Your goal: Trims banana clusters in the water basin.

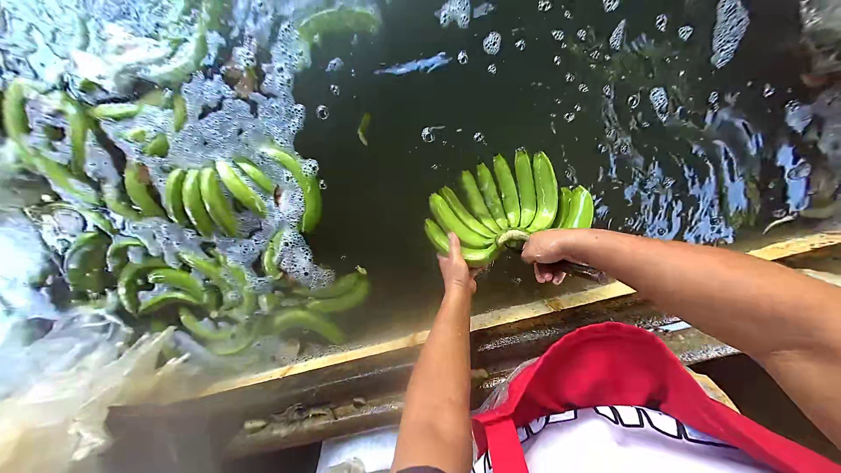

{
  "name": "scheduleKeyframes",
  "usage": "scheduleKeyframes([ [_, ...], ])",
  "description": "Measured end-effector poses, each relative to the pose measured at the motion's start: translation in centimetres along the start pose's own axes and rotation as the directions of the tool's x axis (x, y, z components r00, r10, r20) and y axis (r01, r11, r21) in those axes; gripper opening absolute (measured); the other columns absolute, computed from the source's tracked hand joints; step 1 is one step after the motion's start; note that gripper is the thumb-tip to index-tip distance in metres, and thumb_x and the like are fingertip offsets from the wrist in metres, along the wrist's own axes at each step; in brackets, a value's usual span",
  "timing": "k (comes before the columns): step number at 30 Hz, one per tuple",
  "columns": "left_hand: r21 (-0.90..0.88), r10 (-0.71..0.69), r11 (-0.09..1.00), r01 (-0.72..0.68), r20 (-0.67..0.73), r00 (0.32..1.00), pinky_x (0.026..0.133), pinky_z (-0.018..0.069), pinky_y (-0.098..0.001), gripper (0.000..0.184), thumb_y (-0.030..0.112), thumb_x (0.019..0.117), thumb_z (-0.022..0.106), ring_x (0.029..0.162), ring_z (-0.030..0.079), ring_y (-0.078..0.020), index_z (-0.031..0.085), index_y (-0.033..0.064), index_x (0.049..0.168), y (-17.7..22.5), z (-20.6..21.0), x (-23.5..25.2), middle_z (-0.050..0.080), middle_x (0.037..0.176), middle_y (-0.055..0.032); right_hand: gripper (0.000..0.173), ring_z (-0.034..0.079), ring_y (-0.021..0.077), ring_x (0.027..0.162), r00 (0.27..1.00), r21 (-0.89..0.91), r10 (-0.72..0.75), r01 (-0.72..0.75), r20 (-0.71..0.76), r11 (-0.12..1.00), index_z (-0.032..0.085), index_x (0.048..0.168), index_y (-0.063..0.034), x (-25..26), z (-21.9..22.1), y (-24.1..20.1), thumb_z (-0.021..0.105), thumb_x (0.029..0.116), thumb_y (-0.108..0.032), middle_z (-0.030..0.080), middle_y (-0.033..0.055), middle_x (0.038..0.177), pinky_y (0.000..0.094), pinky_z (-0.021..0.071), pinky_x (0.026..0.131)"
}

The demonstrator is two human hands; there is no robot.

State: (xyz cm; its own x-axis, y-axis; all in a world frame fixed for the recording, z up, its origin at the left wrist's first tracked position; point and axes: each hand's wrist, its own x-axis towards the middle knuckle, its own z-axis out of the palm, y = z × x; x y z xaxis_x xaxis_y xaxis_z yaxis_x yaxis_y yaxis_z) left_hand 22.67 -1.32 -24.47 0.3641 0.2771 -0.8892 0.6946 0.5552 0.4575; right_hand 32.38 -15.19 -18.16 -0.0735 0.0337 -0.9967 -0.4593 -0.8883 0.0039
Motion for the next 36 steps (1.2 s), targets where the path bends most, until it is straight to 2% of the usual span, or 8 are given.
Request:
scheduleKeyframes([
  [6,0.021,0.041,0.999,-0.041,-0.013,0.999,0.081,0.0579,-0.0443,0.061,0.049,0.1096,0.039,0.103,0.065,-0.0301,0.028,0.0115,0.156,-0.4,-0.2,0.4,0.058,0.134,-0.0223,0.025,0.048,0.0126,0.048,0.985,-0.143,-0.12,0.103,-0.123,0.984,0.058,0.102,0.0061,1.7,1.9,0.2,0.044,0.1086,-0.014,0.053,0.0086,0.065,0.0271,0.0436,0.049],
  [10,0.028,0.126,0.992,-0.124,-0.08,0.989,0.1,0.0519,-0.0503,0.057,0.042,0.1107,0.041,0.12,0.061,-0.0327,0.037,0.0017,0.151,-1.1,-0.7,2.0,0.056,0.139,-0.0249,0.032,0.048,0.0182,0.059,0.957,-0.126,-0.246,0.228,-0.151,0.965,0.057,0.112,0.0071,2.0,3.7,1.5,0.038,0.112,-0.019,0.051,0.0121,0.078,0.0347,0.0447,0.058],
  [19,0.101,0.158,0.983,-0.151,-0.07,0.985,0.098,0.0508,-0.0479,0.055,0.04,0.1089,0.048,0.115,0.061,-0.0295,0.045,0.0004,0.146,-0.9,-1.5,1.7,0.06,0.133,-0.0232,0.032,0.057,0.0299,0.08,0.936,-0.196,-0.336,0.312,-0.105,0.93,0.056,0.125,0.0066,-2.7,2.8,3.6,0.035,0.1108,-0.012,0.059,0.021,0.094,0.0479,0.0485,0.077],
  [22,0.233,0.19,0.961,-0.151,-0.158,0.969,0.108,0.0464,-0.0528,0.067,0.037,0.1056,0.057,0.131,0.055,-0.0356,0.032,0.001,0.156,-0.1,-4.9,2.7,0.052,0.145,-0.0259,0.029,0.055,0.028,0.072,0.93,-0.119,-0.275,0.252,-0.245,0.96,0.056,0.127,0.005,-6.5,-1.0,9.0,0.039,0.1097,-0.012,0.058,0.0197,0.089,0.0489,0.0482,0.069],
  [26,0.674,0.446,0.696,-0.249,-0.134,0.885,0.116,0.0399,-0.051,0.074,0.026,0.0996,0.068,0.138,0.05,-0.0399,0.03,-0.0055,0.155,2.0,-7.5,1.1,0.049,0.147,-0.0309,0.034,0.054,0.0254,0.07,0.949,-0.08,-0.049,0.025,-0.313,0.996,0.05,0.138,0.0037,-6.9,-4.9,15.4,0.035,0.1107,-0.01,0.059,0.0205,0.093,0.0458,0.0476,0.069],
  [29,0.863,0.703,0.377,-0.336,-0.031,0.711,0.114,0.0345,-0.0613,0.074,0.022,0.0893,0.078,0.133,0.047,-0.0548,0.045,-0.0091,0.148,1.5,-8.9,-2.0,0.052,0.139,-0.0383,0.037,0.053,0.0233,0.07,0.95,-0.011,-0.056,0.056,-0.309,0.998,0.047,0.143,0.0025,-6.1,-3.6,15.4,0.035,0.1095,-0.007,0.058,0.0193,0.093,0.0426,0.0474,0.068],
  [33,0.725,0.662,0.636,-0.263,-0.339,0.668,0.12,0.0306,-0.0499,0.08,0.018,0.0963,0.071,0.143,0.037,-0.051,0.026,-0.0163,0.153,0.4,-11.4,-2.2,0.036,0.151,-0.0424,0.039,0.049,0.0158,0.062,0.943,0.05,-0.154,0.176,-0.296,0.983,0.045,0.147,-0.0015,-5.1,-2.0,13.3,0.035,0.1089,-0.007,0.058,0.014,0.091,0.0353,0.0462,0.062],
  [36,0.851,0.781,0.451,-0.271,-0.229,0.58,0.117,0.033,-0.0568,0.068,0.014,0.0942,0.069,0.136,0.042,-0.0585,0.038,-0.023,0.142,-0.5,-11.3,-2.5,0.043,0.143,-0.0462,0.04,0.05,0.0166,0.063,0.934,0.023,-0.198,0.214,-0.297,0.977,0.045,0.147,-0.0019,-4.5,-2.1,12.7,0.036,0.1086,-0.007,0.058,0.014,0.09,0.0358,0.0464,0.063],
])
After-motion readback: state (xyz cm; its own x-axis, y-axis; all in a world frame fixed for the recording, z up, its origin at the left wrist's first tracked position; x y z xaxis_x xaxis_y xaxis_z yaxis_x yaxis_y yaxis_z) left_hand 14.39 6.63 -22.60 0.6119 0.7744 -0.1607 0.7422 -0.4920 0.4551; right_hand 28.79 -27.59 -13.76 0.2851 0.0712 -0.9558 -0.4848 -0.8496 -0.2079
